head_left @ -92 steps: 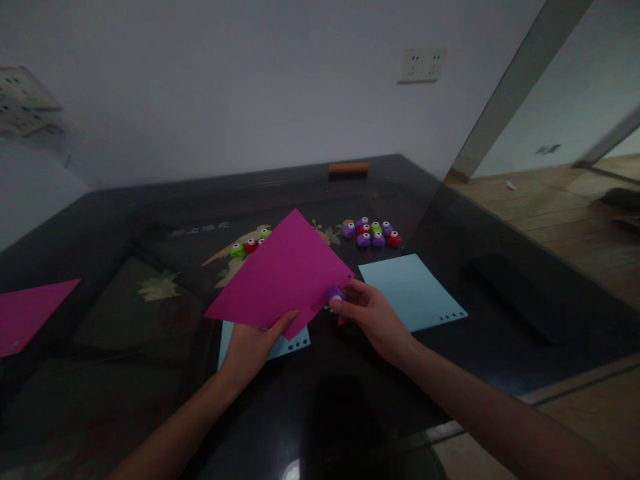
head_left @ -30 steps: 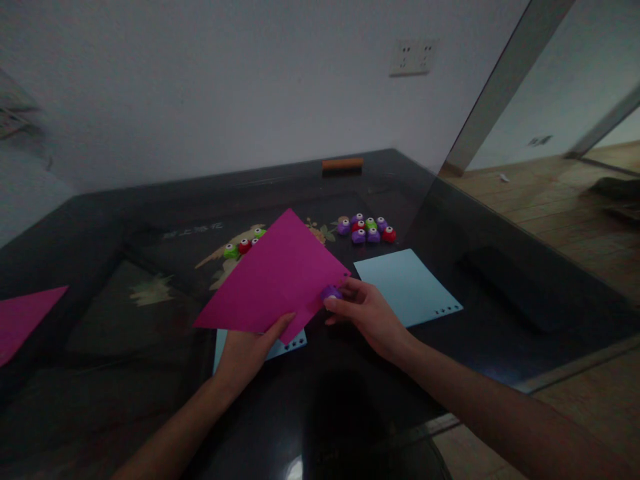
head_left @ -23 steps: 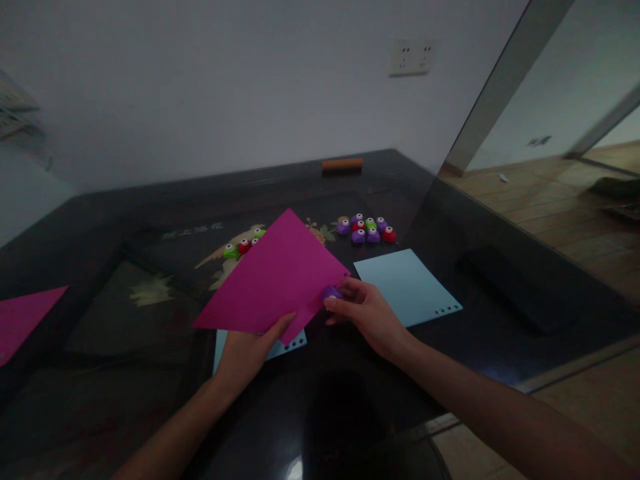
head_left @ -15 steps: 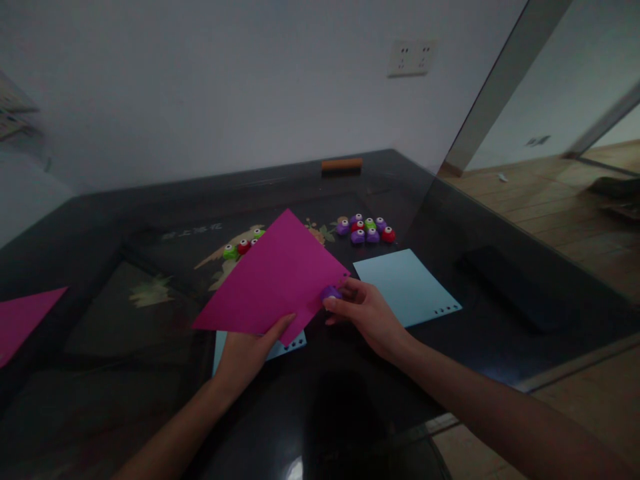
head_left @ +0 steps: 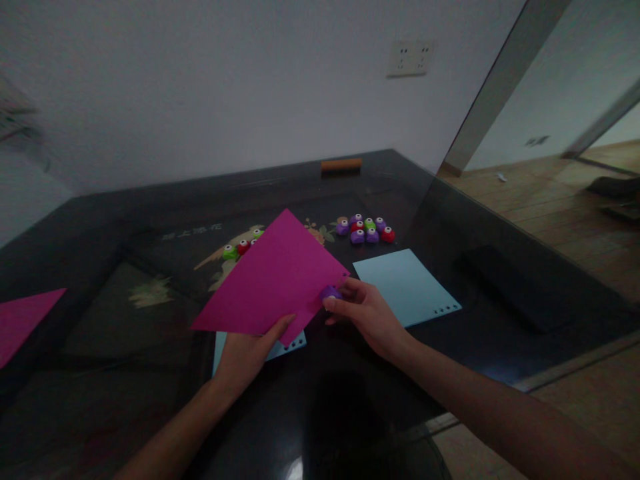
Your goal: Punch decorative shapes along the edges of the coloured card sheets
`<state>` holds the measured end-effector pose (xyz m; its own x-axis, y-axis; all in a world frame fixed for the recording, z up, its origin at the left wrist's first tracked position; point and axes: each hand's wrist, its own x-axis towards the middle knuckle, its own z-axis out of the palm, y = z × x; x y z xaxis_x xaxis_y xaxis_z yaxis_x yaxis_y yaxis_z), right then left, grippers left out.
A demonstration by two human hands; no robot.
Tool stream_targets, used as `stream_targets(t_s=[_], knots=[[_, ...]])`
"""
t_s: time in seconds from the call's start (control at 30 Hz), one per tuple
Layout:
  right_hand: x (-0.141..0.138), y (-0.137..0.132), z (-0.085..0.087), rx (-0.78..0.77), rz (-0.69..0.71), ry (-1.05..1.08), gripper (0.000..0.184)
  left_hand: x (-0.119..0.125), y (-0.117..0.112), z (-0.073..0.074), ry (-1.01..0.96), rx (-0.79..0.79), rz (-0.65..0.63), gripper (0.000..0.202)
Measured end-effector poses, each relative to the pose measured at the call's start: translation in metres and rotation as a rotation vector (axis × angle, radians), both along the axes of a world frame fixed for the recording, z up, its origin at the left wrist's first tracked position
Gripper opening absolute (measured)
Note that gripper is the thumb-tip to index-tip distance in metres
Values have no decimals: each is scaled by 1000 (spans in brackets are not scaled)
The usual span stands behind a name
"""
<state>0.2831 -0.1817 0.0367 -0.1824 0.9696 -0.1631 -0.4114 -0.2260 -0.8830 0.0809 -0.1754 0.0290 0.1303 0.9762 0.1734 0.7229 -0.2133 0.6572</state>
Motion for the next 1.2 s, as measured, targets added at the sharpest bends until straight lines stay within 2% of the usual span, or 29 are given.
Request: stream_targets(t_s=[0.17, 0.37, 0.63, 0.83, 1.2], knots=[[0, 0, 0, 4, 0, -4, 30, -10, 1, -3, 53, 29, -94, 19], [0, 0, 0, 4, -15, -16, 29, -11, 1, -16, 47, 64, -39, 22], [0, 1, 1, 34, -24, -38, 26, -8, 0, -9, 14, 48, -29, 23], [-1, 2, 0, 36, -42, -54, 28, -4, 0, -12, -40, 26, 18, 26], [0, 2, 0, 48, -66, -104, 26, -16, 0, -15, -11, 30, -54, 21]])
